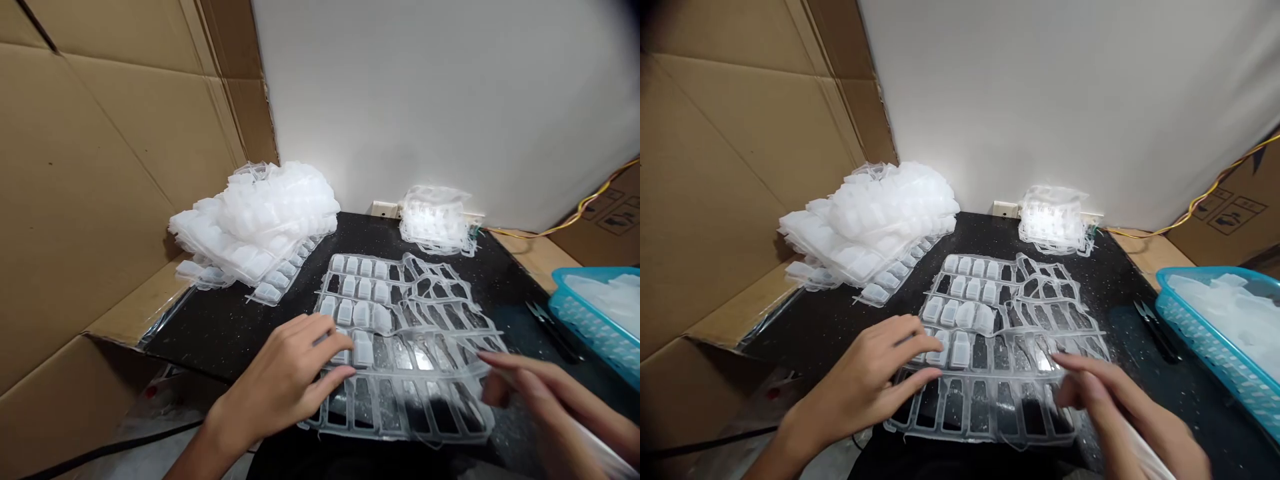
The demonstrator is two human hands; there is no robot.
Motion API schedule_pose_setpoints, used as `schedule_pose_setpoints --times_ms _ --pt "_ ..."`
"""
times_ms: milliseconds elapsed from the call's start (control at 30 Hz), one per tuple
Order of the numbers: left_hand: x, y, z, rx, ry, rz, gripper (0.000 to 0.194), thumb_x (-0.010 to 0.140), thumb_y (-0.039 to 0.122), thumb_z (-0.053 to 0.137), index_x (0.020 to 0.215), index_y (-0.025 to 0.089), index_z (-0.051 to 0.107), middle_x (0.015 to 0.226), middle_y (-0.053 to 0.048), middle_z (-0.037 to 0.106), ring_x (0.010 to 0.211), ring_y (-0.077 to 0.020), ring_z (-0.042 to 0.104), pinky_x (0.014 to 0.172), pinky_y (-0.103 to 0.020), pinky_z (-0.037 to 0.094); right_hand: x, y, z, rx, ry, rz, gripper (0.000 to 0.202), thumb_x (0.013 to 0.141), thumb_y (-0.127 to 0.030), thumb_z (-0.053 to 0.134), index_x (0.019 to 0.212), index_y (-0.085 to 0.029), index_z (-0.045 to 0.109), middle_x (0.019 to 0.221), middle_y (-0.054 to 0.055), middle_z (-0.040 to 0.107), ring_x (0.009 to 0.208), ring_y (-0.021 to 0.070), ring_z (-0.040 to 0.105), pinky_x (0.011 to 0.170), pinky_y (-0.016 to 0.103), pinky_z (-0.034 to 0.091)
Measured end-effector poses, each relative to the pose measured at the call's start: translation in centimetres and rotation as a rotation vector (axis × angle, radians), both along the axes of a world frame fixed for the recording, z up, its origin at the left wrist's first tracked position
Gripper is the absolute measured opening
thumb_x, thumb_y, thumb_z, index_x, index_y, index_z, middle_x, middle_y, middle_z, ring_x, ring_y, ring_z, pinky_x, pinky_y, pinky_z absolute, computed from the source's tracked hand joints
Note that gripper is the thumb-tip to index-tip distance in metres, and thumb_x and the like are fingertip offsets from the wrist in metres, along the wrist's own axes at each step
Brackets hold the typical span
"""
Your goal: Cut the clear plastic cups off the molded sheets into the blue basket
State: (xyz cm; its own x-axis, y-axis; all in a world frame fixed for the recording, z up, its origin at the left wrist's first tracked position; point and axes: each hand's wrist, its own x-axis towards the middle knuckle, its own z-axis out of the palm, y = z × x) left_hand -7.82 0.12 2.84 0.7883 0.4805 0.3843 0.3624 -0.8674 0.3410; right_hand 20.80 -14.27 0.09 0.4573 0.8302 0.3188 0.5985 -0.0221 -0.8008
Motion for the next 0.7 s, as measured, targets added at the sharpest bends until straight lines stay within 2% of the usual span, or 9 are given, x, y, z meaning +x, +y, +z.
schedule_pose_setpoints --times_ms 67,100,167,233,333,433,500,633,700 --pt "1.5 0.7 -0.6 -0.013 0.094 -0.041 0.019 0.095 0.024 0.064 0.112 0.022 0.058 0.099 -0.003 0.059 0.087 -0.0202 0.054 0.074 -0.033 0.042 -2.8 1.8 -0.1 -0.114 0.39 0.065 0.029 0.092 -0.055 0.061 0.101 -0.028 0.057 0.066 0.002 0.07 0.054 0.0213 0.064 0.047 0.029 0.048" --pt "2.0 1.0 -0.9 -0.03 0.136 -0.055 0.02 0.095 0.024 0.064 0.114 0.022 0.058 0.101 -0.003 0.059 0.089 -0.0208 0.055 0.075 -0.033 0.043 -4.0 2.8 -0.4 -0.165 0.525 0.134 0.032 0.091 -0.057 0.062 0.094 -0.027 0.051 0.065 0.001 0.07 0.051 0.0189 0.061 0.043 0.026 0.045" --pt "2.5 1.3 -1.2 -0.075 0.185 -0.062 0.022 0.095 0.023 0.064 0.115 0.023 0.058 0.103 -0.003 0.059 0.092 -0.0213 0.056 0.078 -0.034 0.044 -5.6 4.5 -1.1 -0.262 0.658 0.252 0.038 0.088 -0.057 0.066 0.084 -0.025 0.044 0.064 0.001 0.069 0.048 0.0149 0.057 0.041 0.022 0.041" --pt "2.4 1.5 -1.4 -0.11 0.196 -0.061 0.025 0.095 0.023 0.064 0.118 0.023 0.057 0.105 -0.002 0.059 0.095 -0.0212 0.056 0.08 -0.033 0.045 -6.2 5.7 -1.5 -0.322 0.674 0.321 0.041 0.085 -0.053 0.071 0.078 -0.024 0.043 0.061 0.0 0.067 0.047 0.0121 0.054 0.042 0.019 0.038" --pt "2.1 1.7 -1.6 -0.11 0.188 -0.084 0.031 0.096 0.027 0.064 0.125 0.026 0.055 0.105 -0.002 0.058 0.097 -0.021 0.057 0.08 -0.032 0.044 -6.3 6.3 -1.6 -0.319 0.628 0.366 0.04 0.082 -0.046 0.075 0.072 -0.022 0.045 0.058 -0.002 0.063 0.049 0.0099 0.051 0.045 0.018 0.036" --pt "2.0 1.7 -1.6 -0.068 0.203 -0.101 0.026 0.098 0.029 0.06 0.124 0.028 0.058 0.103 -0.003 0.056 0.094 -0.0203 0.056 0.076 -0.03 0.043 -6.3 6.4 -1.3 -0.301 0.588 0.383 0.037 0.082 -0.04 0.075 0.069 -0.021 0.046 0.059 -0.003 0.061 0.052 0.0099 0.05 0.047 0.019 0.037" --pt "2.2 1.7 -1.6 -0.047 0.222 -0.107 0.022 0.099 0.027 0.058 0.121 0.027 0.06 0.102 -0.003 0.056 0.092 -0.0199 0.055 0.074 -0.03 0.042 -6.2 6.3 -1.3 -0.313 0.577 0.39 0.037 0.082 -0.039 0.075 0.068 -0.021 0.045 0.059 -0.003 0.062 0.052 0.0104 0.05 0.047 0.02 0.036" --pt "2.6 1.7 -1.4 0.009 0.266 -0.134 0.025 0.099 0.025 0.057 0.124 0.028 0.058 0.098 -0.003 0.055 0.088 -0.0196 0.053 0.072 -0.031 0.039 -6.0 6.2 -1.8 -0.322 0.542 0.404 0.035 0.086 -0.04 0.071 0.069 -0.022 0.046 0.061 -0.003 0.061 0.052 0.0114 0.05 0.048 0.022 0.036" --pt "2.9 1.7 -1.5 0.041 0.277 -0.14 0.02 0.099 0.024 0.056 0.118 0.025 0.059 0.096 -0.002 0.054 0.086 -0.0197 0.052 0.071 -0.032 0.038 -5.9 6.2 -2.1 -0.317 0.505 0.415 0.034 0.088 -0.041 0.067 0.069 -0.022 0.046 0.06 -0.003 0.058 0.053 0.0114 0.048 0.05 0.023 0.036"
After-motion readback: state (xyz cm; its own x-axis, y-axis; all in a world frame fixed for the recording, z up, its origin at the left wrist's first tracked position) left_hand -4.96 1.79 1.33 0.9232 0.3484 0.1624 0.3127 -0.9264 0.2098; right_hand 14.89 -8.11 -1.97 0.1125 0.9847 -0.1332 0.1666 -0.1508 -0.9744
